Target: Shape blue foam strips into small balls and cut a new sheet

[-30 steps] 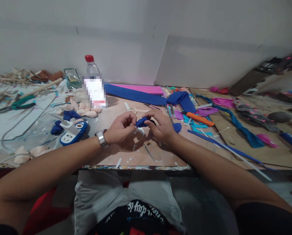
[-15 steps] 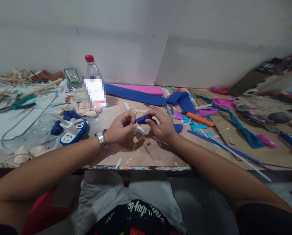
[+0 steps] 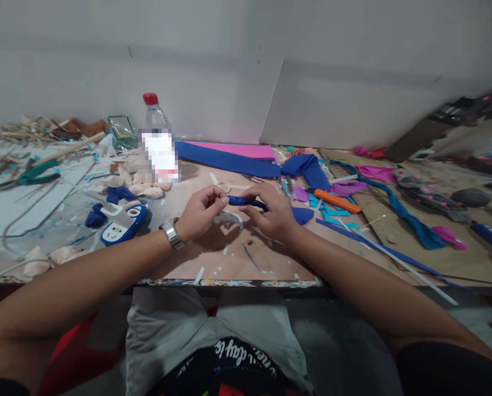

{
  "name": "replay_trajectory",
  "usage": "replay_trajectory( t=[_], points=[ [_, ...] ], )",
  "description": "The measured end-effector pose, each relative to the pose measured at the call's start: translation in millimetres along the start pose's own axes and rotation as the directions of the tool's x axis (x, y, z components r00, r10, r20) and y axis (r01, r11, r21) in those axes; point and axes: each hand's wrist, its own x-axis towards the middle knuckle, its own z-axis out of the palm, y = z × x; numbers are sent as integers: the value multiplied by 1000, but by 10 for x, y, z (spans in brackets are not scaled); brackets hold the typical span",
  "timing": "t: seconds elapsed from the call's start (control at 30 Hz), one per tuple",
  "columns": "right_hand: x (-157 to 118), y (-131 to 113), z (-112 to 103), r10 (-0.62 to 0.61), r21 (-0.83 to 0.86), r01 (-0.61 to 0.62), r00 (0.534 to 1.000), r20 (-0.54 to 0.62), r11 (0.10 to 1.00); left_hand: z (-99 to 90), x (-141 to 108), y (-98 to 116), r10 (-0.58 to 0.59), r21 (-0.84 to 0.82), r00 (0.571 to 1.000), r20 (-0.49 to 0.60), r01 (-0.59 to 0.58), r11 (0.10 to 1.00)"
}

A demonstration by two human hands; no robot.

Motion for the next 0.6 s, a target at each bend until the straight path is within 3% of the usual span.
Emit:
replay_trajectory(
  t=[0.37,0.6],
  points=[
    [-5,-7,-8,21,0,-21,1000,21,1000,15,3,37,-42,27,998,-44,44,999],
    [-1,-8,-7,61,-7,-61,997,48,998,18,-5,33,-83,7,995,53,83,997]
  ],
)
